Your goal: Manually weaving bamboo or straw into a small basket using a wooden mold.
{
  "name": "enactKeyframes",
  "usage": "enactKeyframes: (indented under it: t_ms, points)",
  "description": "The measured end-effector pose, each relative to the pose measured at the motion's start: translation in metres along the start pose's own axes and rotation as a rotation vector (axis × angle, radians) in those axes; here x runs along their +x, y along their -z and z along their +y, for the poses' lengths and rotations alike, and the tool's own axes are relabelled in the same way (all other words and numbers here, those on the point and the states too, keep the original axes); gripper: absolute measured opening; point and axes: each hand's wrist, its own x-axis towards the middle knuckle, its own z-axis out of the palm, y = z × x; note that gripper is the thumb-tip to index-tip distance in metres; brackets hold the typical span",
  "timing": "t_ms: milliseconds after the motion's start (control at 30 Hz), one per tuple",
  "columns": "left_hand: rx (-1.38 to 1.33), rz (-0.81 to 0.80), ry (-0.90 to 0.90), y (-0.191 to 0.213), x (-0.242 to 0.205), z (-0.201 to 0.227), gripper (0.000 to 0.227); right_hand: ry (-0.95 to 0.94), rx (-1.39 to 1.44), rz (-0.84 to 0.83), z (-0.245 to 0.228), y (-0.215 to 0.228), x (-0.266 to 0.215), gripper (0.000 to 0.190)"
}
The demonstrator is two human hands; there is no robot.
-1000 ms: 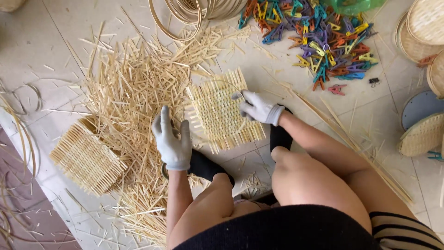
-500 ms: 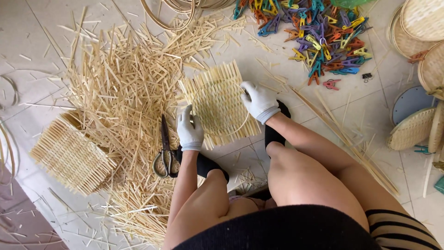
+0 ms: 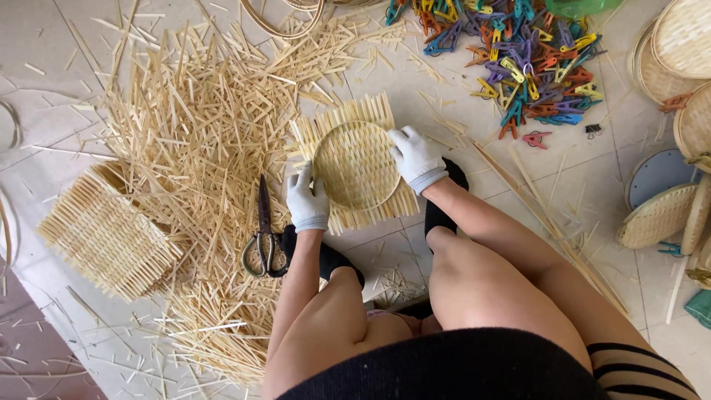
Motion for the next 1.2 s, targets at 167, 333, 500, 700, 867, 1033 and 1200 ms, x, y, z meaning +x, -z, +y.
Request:
enactKeyframes:
  t_ms: [167,333,500,700,867,1033,1200]
  points:
    - [0.019,-0.018,0.111,-0.005,-0.003,-0.005,0.025,0.007,-0.062,0.004,-0.002,-0.002,-0.006,0.027]
    - [0.178,-0.084,0.188,0.013,0.005,0.028,0.028,0.026,-0.122,-0.014,0.000,-0.004,0.003,0.033]
    - [0.051,-0.012,0.091,-0.002,0.008,0.002,0.042,-0.049,-0.030,-0.047,-0.003,-0.003,0.014,0.032]
    - [0.069,-0.070,0.134,-0.007,0.021,-0.009,0.042,-0.091,0.108,-0.008,0.012,-0.013,0.023,0.032]
    - [-0.114,-0.165,0.342,0.015,0.023,0.016,0.041,-0.145,0.267,-0.048,0.030,-0.034,0.024,0.032]
    - [-0.345,-0.257,0.440,0.020,0.018,0.011,0.046,-0.218,0.620,-0.114,0.050,-0.049,0.003,0.035]
    - [-0.375,-0.277,0.394,0.005,-0.027,-0.020,0.044,-0.319,0.577,-0.152,0.043,-0.029,-0.038,0.038]
